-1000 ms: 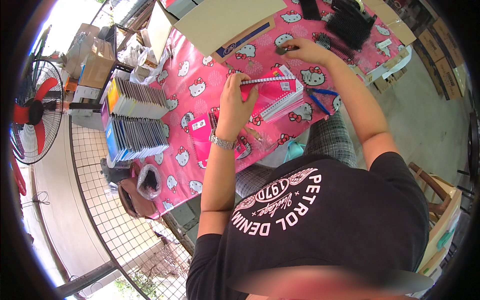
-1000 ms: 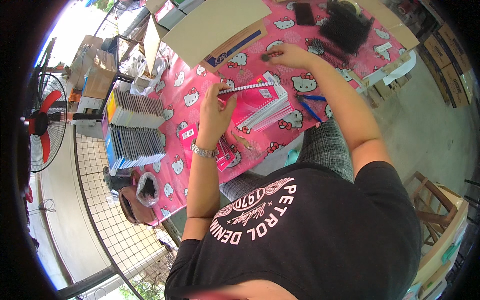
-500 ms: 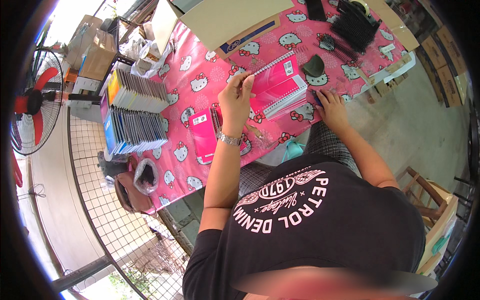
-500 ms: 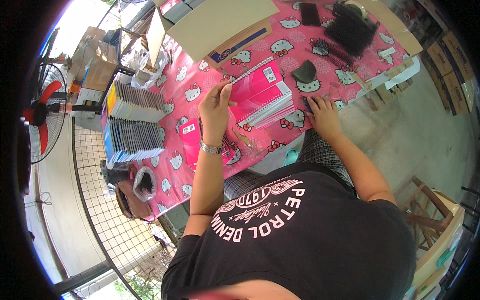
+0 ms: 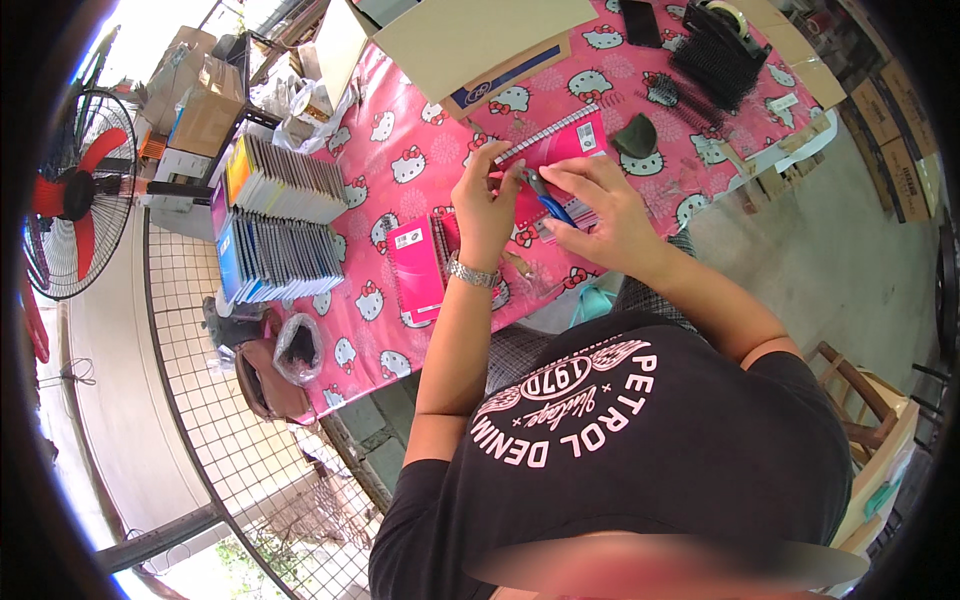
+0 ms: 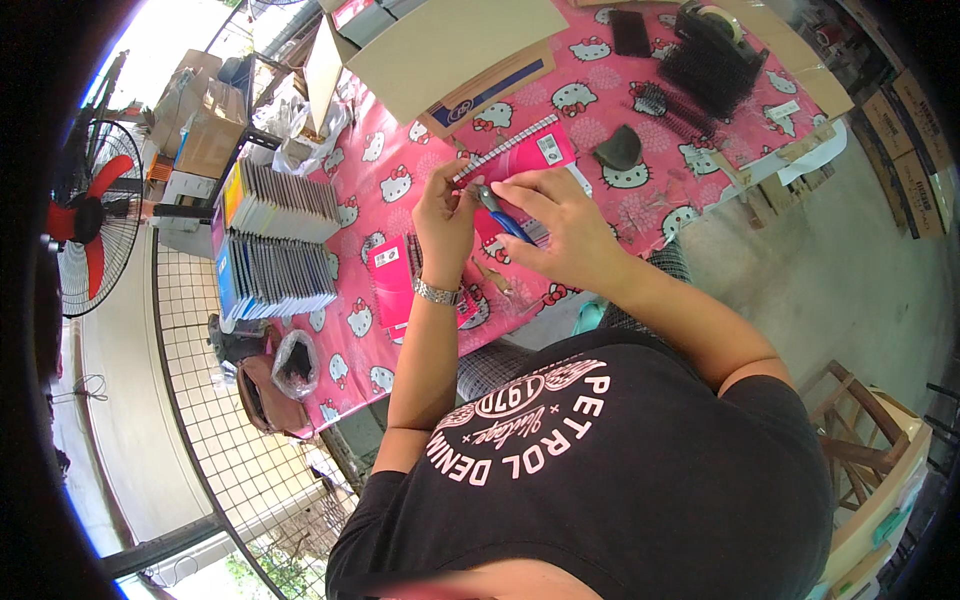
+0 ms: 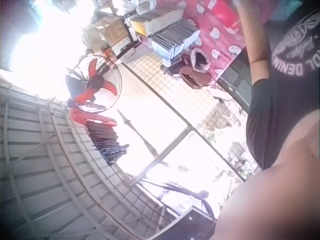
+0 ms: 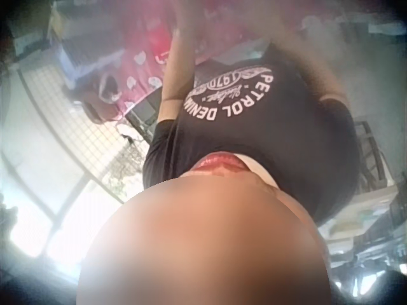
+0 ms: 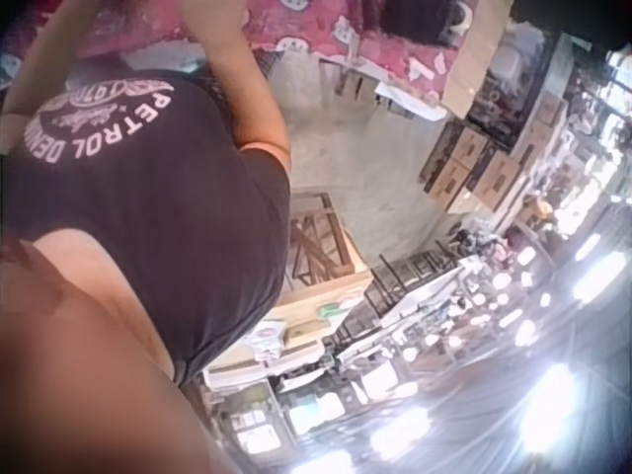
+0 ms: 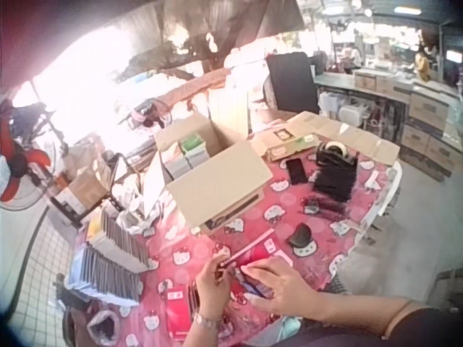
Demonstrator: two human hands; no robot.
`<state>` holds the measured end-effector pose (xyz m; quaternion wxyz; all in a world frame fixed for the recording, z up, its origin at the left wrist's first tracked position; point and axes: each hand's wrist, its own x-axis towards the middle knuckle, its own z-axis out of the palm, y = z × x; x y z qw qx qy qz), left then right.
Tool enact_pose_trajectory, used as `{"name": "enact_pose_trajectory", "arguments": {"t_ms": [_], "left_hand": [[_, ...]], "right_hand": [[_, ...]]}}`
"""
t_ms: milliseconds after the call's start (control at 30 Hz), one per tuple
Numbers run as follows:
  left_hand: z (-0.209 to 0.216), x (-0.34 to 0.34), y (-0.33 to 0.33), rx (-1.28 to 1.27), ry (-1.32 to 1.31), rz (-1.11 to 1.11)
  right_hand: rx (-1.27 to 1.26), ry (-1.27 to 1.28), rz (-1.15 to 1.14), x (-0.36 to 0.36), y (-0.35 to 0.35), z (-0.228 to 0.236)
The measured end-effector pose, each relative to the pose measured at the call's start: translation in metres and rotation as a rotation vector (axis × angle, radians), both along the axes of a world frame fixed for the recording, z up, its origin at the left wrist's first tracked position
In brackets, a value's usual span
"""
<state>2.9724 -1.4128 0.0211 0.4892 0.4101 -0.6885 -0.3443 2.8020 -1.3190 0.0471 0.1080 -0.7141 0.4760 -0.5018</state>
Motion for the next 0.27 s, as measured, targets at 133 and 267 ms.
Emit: {"name": "enact_pose_trajectory", "arguments": {"t_ms": [133, 267], "left_hand": [[0.0041, 0.0021, 0.0009, 0.067, 0.004, -0.061], [0.0041, 0.0021, 0.0014, 0.1, -0.031, -0.053]], "right_hand": [[0.025, 0.046, -0.03, 0.0063, -0.0049, 0.0059], [0.027, 0.124, -0.071, 0.0049, -0.0058, 0.0088]]}}
